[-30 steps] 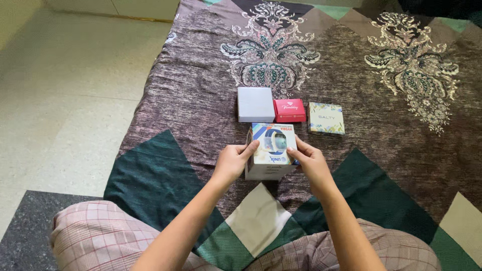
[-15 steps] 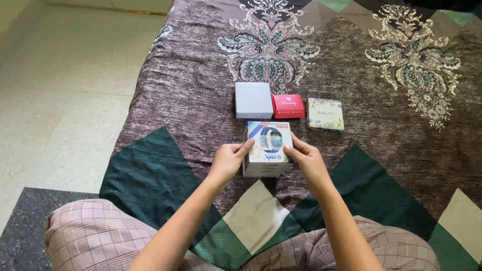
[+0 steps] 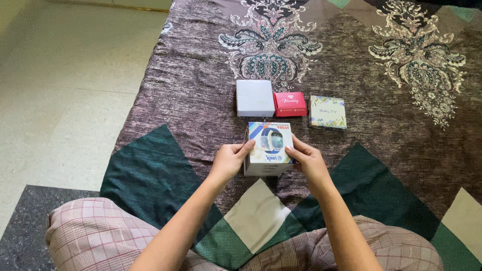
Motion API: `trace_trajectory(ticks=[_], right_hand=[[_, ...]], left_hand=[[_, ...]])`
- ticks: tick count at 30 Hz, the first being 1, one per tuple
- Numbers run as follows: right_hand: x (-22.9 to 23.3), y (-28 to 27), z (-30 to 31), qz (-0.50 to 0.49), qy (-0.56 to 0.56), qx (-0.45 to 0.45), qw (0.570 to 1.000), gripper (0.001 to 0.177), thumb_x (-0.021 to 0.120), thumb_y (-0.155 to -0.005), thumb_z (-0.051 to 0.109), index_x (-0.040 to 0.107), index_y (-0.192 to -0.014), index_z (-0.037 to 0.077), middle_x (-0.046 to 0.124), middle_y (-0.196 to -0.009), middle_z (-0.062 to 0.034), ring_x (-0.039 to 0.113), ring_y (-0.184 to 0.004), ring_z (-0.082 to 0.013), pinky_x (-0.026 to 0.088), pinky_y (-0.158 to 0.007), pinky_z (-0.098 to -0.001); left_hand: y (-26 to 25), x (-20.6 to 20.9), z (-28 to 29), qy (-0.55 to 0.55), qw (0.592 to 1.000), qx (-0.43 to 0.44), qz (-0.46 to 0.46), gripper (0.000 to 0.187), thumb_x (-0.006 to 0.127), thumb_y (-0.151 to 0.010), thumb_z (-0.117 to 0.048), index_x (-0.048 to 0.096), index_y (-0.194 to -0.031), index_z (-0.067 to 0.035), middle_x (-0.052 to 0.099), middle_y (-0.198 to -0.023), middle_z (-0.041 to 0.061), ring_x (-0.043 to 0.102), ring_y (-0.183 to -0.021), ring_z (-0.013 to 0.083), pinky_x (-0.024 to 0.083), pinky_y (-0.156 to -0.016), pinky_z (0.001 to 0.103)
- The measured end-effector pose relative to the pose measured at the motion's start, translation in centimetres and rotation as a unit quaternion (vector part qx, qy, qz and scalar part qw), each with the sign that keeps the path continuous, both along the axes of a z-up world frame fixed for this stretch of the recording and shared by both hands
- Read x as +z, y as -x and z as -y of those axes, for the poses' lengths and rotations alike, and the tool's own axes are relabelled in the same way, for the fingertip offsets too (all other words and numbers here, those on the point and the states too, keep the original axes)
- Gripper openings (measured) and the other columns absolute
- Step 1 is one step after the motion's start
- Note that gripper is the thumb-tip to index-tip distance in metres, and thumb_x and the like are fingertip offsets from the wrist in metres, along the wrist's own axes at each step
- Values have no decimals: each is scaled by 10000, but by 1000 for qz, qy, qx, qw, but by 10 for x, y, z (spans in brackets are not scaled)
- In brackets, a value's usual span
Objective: The person sits on a bed and places a gold bangle and a gold watch into their respective boxes. The person then places a blue smartwatch into its box and closes the lid. The person arranges the boxes on the bed.
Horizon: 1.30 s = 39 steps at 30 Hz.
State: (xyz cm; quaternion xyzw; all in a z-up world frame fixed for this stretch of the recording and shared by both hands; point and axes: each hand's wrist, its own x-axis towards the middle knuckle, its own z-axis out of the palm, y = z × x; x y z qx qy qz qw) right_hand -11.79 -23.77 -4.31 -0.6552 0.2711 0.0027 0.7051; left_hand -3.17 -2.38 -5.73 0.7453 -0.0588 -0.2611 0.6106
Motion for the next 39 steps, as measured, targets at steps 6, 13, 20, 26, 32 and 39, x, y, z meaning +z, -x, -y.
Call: trace_trajectory(ticks=[6,13,20,26,32,39], right_hand=[[-6,0,0,9,-20,-3,1000,538,678,-908,223,620,-1441,190,743,-1230,0,667,-1018,-99,528,-864,-297],[-9,0,-2,-15,-9,-11,1000,536,683,-902,247,622,-1431,185,749,-1221,-10,683,-1012,-105,543,-852,-304],[-20,1,-1,-1,-26,-9,1000,531,689,-915,244,632,-1436,154,751,-1195,-20,666,-982,-95,527,-828,-285],[-27,0,-1,-5,-42,-9,999,534,692,-906,234,632,-1431,160,750,-1180,0,658,-961,-78,518,-808,-280],[-38,0,-2,-25,-46,-19,998,529,696,-914,227,633,-1434,154,751,-1180,1,653,-986,-79,506,-847,-274],[-51,0,-1,2,-88,-10,996,531,703,-912,195,632,-1433,121,746,-1208,-18,669,-1023,-94,526,-879,-285]], left_hand=[[-2,-9,-1,11,1000,4,-2,510,667,-924,-497,827,-982,-16,805,-849,37,670,-740,63,527,-717,249],[-4,-16,-2,33,999,-5,-20,509,661,-929,-487,819,-1011,-10,807,-874,38,668,-762,62,526,-744,246],[-5,-21,-3,11,1000,-9,-26,516,665,-932,-489,824,-994,-2,801,-862,43,669,-753,72,522,-735,246],[-7,-33,-3,15,999,-9,-29,490,674,-925,-477,824,-1013,-19,799,-863,19,660,-749,55,518,-728,237],[-7,-44,-4,30,999,-13,-42,485,679,-935,-461,821,-1021,-5,795,-874,12,634,-756,44,506,-733,233],[-5,-44,-5,10,998,-18,-54,469,663,-941,-455,816,-1052,-26,797,-892,2,629,-778,40,500,-761,233]])
